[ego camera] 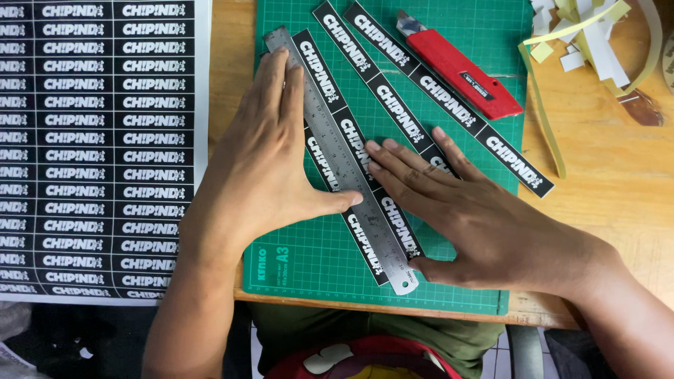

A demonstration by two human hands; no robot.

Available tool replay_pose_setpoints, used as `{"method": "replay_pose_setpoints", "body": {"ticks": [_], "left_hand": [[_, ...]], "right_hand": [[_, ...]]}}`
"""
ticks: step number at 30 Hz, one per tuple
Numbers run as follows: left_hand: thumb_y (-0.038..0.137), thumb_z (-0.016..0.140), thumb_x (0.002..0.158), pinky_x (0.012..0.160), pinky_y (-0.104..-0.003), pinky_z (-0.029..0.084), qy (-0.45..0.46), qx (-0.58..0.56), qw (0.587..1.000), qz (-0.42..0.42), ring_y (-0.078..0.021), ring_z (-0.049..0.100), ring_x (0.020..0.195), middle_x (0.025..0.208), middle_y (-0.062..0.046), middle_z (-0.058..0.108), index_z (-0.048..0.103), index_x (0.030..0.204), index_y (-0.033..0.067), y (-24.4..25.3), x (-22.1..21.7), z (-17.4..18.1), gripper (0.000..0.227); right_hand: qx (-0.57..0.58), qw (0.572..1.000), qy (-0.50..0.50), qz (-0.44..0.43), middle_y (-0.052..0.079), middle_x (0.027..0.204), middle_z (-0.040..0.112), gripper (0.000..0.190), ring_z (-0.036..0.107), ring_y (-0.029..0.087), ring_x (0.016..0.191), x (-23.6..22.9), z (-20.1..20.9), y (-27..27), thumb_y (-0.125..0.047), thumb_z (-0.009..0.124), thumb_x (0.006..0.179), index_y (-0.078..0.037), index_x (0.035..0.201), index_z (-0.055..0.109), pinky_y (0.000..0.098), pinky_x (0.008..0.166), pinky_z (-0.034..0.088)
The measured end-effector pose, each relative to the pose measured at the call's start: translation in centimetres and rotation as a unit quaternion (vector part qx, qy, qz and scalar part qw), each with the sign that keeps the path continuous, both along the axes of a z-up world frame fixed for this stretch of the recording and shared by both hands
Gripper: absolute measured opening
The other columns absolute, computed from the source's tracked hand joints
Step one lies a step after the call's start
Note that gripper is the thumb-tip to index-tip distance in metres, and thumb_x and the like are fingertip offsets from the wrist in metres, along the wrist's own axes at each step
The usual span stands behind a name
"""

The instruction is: The person uses a metal ruler and a red utility knife to cut individual stickers from a printed sheet on a green cutting mat. They align the ruler along the printed lines and slice through the material to separate the stickers.

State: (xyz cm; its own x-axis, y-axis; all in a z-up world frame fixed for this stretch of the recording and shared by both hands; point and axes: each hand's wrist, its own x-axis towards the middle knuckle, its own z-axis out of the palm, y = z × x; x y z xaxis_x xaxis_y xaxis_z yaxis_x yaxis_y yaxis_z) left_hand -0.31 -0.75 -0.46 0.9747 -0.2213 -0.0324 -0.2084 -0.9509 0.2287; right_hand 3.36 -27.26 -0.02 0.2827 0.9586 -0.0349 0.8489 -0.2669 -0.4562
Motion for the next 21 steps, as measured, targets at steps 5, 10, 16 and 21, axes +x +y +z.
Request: {"method": "replay_pose_setpoints", "body": {"ticks": [5,10,16,21], "left_hand": [[0.081,0.092,0.063,0.126,-0.048,0.022,-0.003,0.000,1.000,-0.002,-0.0441,0.020,0.155,0.164,-0.036,0.015,0.020,0.155,-0.0155,-0.1,0.1,-0.1,0.152],[0.088,0.087,0.064,0.127,-0.048,0.017,0.002,0.028,1.000,0.002,-0.0396,0.013,0.157,0.166,-0.033,0.010,0.016,0.157,-0.0137,0.0,0.1,-0.6,0.155],[0.078,0.095,0.055,0.121,-0.053,0.030,-0.068,-0.006,0.998,-0.005,-0.0468,0.030,0.150,0.158,-0.037,0.030,0.037,0.140,-0.0096,0.0,0.1,-0.5,0.135],[0.076,0.099,0.051,0.121,-0.052,0.031,-0.081,-0.025,0.996,-0.006,-0.0479,0.028,0.151,0.158,-0.037,0.027,0.043,0.133,-0.0091,0.0,0.2,0.1,0.130]], "right_hand": [[0.005,1.000,-0.019,-0.006,0.017,0.172,0.014,0.105,0.011,0.026,0.160,-0.1,-0.1,-0.1,-0.048,0.072,0.084,-0.003,0.163,0.019,0.0538,0.125,0.001],[0.015,0.999,-0.031,-0.004,0.018,0.172,0.014,0.107,0.011,0.027,0.160,-0.3,0.2,0.1,-0.050,0.072,0.084,-0.002,0.163,0.018,0.0548,0.126,0.000],[0.079,0.996,-0.037,0.004,0.017,0.166,0.034,0.071,0.031,0.033,0.155,-1.3,0.4,0.8,-0.027,0.064,0.092,-0.002,0.154,0.040,0.0635,0.126,0.010],[0.091,0.991,-0.092,-0.021,0.016,0.159,0.046,0.057,0.043,0.031,0.149,-1.9,-0.4,1.1,-0.022,0.061,0.093,0.000,0.145,0.051,0.0663,0.124,0.021]]}}
